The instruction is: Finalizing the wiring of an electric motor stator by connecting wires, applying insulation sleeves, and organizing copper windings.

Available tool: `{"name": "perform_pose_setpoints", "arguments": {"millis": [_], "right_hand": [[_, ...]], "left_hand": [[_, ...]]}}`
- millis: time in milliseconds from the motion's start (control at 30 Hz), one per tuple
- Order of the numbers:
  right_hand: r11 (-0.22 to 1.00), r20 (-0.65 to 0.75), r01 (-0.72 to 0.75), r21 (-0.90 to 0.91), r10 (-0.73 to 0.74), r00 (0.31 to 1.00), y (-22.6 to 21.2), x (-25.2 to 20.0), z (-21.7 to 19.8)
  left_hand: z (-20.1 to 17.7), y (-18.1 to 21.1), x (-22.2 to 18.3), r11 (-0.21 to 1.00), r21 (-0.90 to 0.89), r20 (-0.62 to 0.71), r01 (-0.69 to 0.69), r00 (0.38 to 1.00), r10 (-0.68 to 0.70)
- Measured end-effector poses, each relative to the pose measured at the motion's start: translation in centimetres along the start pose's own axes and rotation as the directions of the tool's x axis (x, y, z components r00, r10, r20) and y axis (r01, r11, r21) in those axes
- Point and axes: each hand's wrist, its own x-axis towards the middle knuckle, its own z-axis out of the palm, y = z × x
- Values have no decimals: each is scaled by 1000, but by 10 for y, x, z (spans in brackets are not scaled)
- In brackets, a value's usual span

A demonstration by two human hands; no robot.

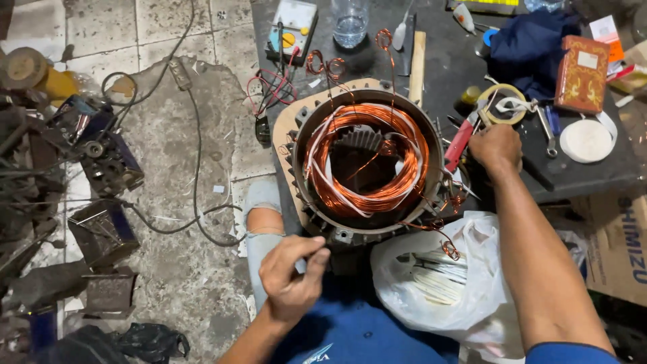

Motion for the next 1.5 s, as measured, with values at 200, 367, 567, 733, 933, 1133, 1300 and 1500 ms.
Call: {"name": "perform_pose_setpoints", "arguments": {"millis": [200,367,567,733,933,1133,1300,1500], "right_hand": [[999,-37,47,-25,-48,998,20,33,18],[955,-228,278,106,-249,941,43,52,27],[692,-605,681,241,-441,663,27,7,-24],[372,-639,769,519,-429,639,41,10,-58],[703,-589,538,466,-208,781,95,-24,-89],[740,-514,617,-268,-652,558,197,-104,-73],[656,-370,755,19,-697,615,224,-131,-94],[465,-143,767,442,-807,572,257,-129,-106]], "left_hand": [[-4,3,43,989,100,-119,113,988,-101],[-7,10,62,957,156,29,243,968,-251],[-3,-2,65,953,-26,-4,302,953,-302],[-2,-7,66,950,-66,-34,305,951,-308],[2,-17,59,943,-122,-53,309,947,-317],[2,-20,57,934,-112,-36,340,938,-346],[2,-24,55,939,-101,-25,330,942,-334],[-3,-28,59,950,-153,-17,273,960,-279]]}}
